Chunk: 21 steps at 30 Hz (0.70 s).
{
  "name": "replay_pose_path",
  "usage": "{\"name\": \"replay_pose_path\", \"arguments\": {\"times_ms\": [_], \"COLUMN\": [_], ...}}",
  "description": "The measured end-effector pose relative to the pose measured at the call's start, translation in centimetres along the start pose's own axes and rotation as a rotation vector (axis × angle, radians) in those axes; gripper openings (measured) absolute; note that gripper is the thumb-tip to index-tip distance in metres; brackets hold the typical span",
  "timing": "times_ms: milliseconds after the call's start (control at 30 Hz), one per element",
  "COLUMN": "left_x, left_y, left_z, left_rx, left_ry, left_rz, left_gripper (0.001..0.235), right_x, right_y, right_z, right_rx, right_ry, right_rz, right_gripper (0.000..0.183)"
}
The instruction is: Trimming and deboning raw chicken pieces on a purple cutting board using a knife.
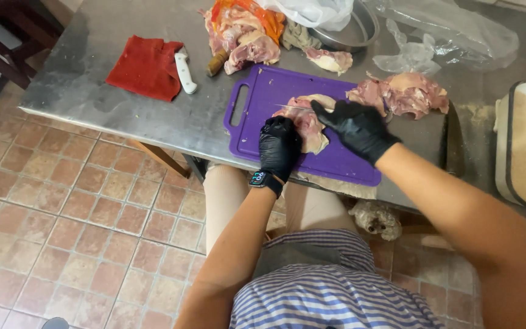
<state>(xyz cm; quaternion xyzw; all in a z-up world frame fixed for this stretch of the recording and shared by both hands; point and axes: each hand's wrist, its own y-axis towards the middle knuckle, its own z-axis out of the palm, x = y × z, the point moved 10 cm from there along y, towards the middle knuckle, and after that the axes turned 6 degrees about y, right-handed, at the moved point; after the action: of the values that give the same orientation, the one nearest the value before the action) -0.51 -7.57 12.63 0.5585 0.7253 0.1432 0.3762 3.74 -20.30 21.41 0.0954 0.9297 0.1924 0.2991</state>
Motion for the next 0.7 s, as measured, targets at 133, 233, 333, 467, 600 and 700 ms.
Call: {"name": "replay_pose_path", "arguments": {"times_ms": [133, 233, 333, 467, 600, 700], "left_x": [0.0, 0.2, 1.0, 1.1, 1.8, 2.9], "left_y": [0.0, 0.1, 0.9, 1.7, 3.2, 5.4], "left_z": [-0.6, 0.6, 0.5, -1.1, -1.6, -1.8], "left_rx": [-0.006, 0.025, 0.047, 0.109, 0.105, 0.112], "left_ry": [0.034, -0.012, -0.011, -0.05, -0.06, -0.079], "left_rz": [-0.013, 0.004, -0.007, -0.028, 0.001, 0.03], "left_gripper": [0.01, 0.009, 0.01, 0.008, 0.007, 0.009], "right_x": [-2.3, -2.4, -2.7, -4.6, -6.0, -5.7], "right_y": [-1.6, -1.8, -1.1, 0.2, -3.4, -6.0], "right_z": [-2.3, -2.3, 1.3, 2.7, 6.0, 4.1], "right_rx": [0.042, 0.018, 0.053, 0.187, 0.269, 0.362], "right_ry": [-0.181, -0.079, 0.187, 0.565, 1.04, 1.26], "right_rz": [-0.068, -0.059, 0.118, 0.481, 0.764, 1.044], "right_gripper": [0.047, 0.036, 0.048, 0.039, 0.039, 0.039]}}
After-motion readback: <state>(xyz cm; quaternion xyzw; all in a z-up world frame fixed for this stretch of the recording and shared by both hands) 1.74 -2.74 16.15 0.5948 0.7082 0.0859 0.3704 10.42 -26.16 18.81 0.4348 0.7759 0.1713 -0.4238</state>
